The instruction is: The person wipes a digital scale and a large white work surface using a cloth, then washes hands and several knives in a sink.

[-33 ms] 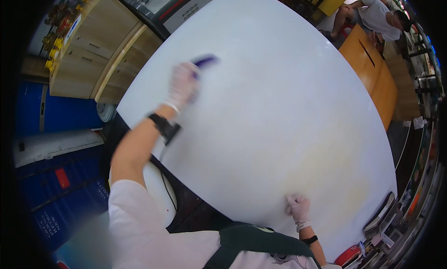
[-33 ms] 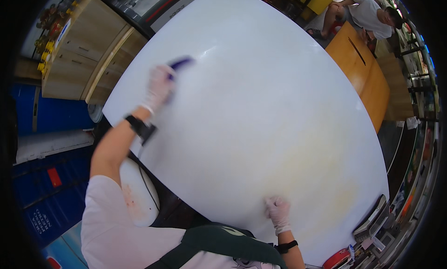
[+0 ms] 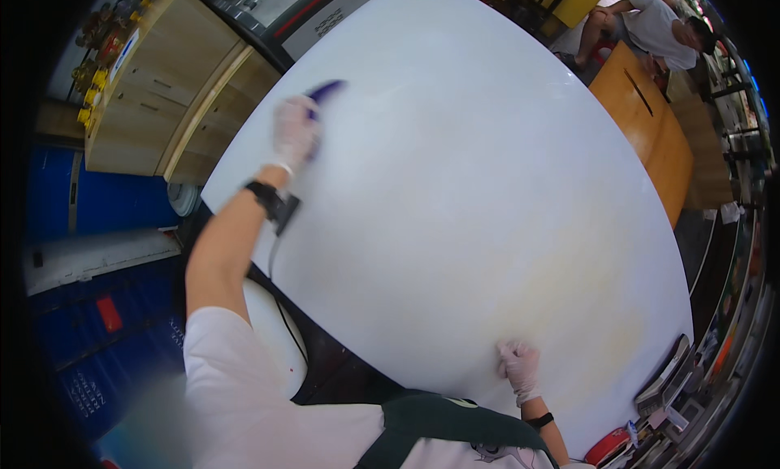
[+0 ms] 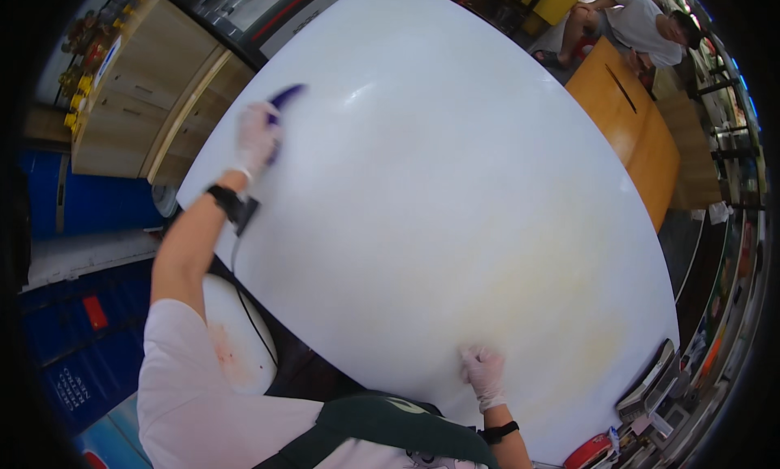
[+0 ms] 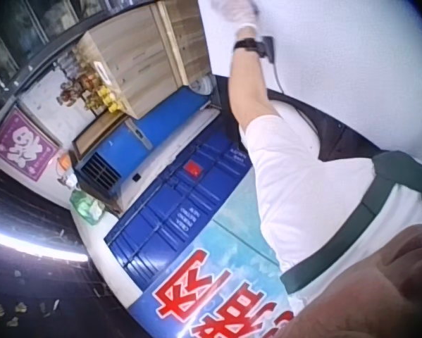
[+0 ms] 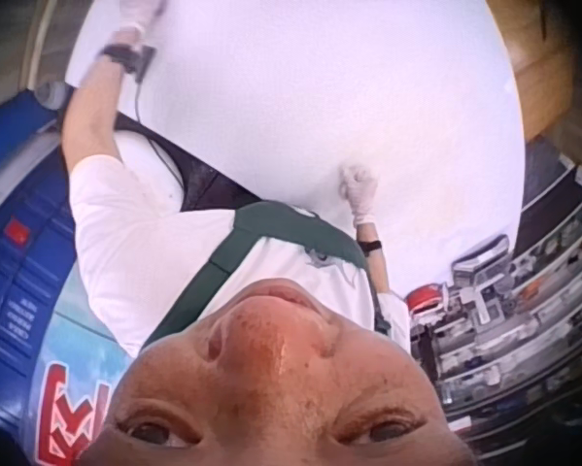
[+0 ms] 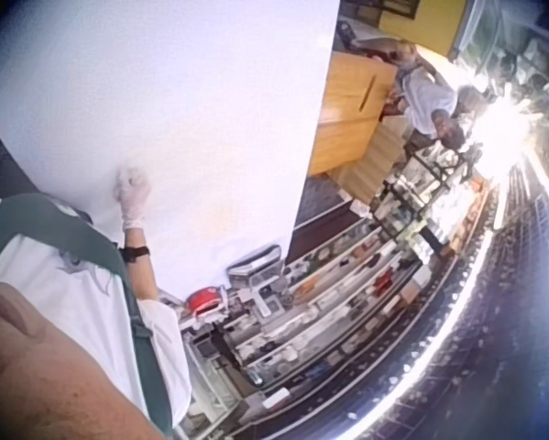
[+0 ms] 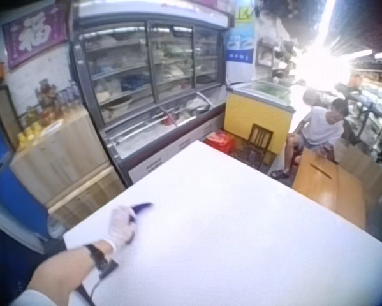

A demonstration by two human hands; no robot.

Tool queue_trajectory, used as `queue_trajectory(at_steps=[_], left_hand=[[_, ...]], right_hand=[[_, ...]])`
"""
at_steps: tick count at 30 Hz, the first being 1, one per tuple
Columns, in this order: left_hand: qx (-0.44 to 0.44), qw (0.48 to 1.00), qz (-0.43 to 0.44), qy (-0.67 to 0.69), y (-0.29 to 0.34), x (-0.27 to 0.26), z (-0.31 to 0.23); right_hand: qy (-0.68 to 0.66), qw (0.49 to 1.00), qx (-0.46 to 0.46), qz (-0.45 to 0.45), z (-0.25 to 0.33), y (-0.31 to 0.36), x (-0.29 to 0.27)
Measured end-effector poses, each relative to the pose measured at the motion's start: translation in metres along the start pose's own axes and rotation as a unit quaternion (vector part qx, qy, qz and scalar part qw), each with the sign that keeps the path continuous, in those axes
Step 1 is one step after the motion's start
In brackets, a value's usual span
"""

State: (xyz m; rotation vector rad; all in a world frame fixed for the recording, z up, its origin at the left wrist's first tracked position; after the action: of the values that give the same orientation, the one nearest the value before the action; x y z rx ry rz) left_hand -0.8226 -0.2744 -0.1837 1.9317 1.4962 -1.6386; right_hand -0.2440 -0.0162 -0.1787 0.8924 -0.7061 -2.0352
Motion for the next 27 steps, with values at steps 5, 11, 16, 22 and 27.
queue_trajectory(at_steps=[5,11,16,22,27], left_hand=[[-0.21,0.969,0.006,-0.13,-0.093,0.031,0.014],[0.178,0.925,0.081,0.325,-0.038,0.146,-0.247],[0.384,0.846,0.24,0.282,0.077,0.12,-0.378],[0.133,0.964,0.092,0.213,-0.058,0.101,-0.127],[-0.132,0.981,-0.003,-0.142,-0.167,0.101,0.015]], right_hand=[[-0.034,0.998,0.046,0.013,0.0,0.004,0.004],[0.041,0.999,-0.003,0.01,0.007,0.002,0.0],[0.007,0.998,0.038,0.043,-0.009,-0.003,-0.01],[0.016,0.997,0.068,0.025,0.001,0.005,-0.008],[0.046,0.996,0.063,0.047,0.002,0.0,0.002]])
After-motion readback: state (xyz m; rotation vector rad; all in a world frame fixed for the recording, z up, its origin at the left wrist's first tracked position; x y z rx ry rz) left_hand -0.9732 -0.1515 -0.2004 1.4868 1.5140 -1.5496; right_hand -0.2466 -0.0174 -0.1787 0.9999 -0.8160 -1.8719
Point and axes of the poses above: each hand's wrist, its own y-axis away from the middle knuckle, its own x-axis out of the palm, z = x × y, the point moved 4 cm from there along -y, towards the middle knuckle, and after that the axes turned 3 degrees about x, right-handed, at the moved point
